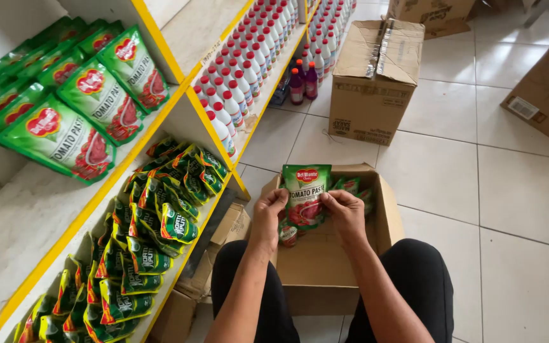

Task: The person takes tomato paste pouches from a box and places them onto grocery store shelves.

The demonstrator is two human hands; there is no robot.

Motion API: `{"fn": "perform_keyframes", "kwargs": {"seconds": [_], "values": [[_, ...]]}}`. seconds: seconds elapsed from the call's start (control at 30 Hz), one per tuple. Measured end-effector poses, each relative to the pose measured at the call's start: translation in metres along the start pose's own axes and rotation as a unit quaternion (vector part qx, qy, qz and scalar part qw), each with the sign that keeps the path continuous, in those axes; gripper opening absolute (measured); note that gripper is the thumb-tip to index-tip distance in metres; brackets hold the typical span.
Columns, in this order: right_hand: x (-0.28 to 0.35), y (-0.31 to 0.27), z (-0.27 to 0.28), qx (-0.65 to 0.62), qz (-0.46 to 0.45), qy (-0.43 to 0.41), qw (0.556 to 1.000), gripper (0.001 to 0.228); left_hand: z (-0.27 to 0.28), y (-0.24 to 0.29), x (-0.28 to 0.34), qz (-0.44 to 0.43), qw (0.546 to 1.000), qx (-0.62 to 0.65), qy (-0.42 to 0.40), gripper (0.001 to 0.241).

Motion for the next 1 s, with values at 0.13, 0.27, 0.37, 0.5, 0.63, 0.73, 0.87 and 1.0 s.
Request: {"fn": "perform_keyframes", "kwargs": {"seconds": [0.13,0.27,0.37,0.5,0.63,0.73,0.87,1.0], "values": [[0.001,0.015,-0.012,-0.003,-0.019,-0.051,0.999,0.012,0.017,0.012,0.004,-0.040,0.998,-0.006,0.037,0.019],[0.002,0.021,-0.059,0.082,-0.070,-0.135,0.985,0.007,0.041,0.065,0.018,-0.170,0.974,-0.140,0.059,0.021],[-0.004,0.001,-0.113,0.125,-0.023,-0.183,0.975,0.006,0.044,0.133,0.052,-0.254,0.920,-0.283,0.091,0.022],[-0.007,-0.022,-0.214,0.114,-0.012,-0.268,0.957,0.008,0.039,0.241,0.118,-0.367,0.833,-0.387,0.145,0.019],[0.020,-0.046,-0.342,0.062,-0.017,-0.355,0.933,0.010,0.077,0.320,0.158,-0.367,0.850,-0.334,0.177,0.017],[0.045,-0.040,-0.421,0.021,-0.005,-0.420,0.907,0.009,0.112,0.371,0.189,-0.405,0.816,-0.338,0.236,0.017],[0.072,0.000,-0.491,-0.003,0.009,-0.440,0.898,0.008,0.143,0.417,0.230,-0.399,0.723,-0.432,0.363,0.020],[0.095,0.014,-0.513,-0.010,0.040,-0.422,0.905,0.014,0.175,0.426,0.239,-0.379,0.717,-0.434,0.392,0.021]]}}
Point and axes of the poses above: each hand's wrist, its own x-axis away from the middle knuckle, its own z-axis out of the back of the hand, y = z × x, the point moved 10 cm from there along -x, towards the middle knuckle
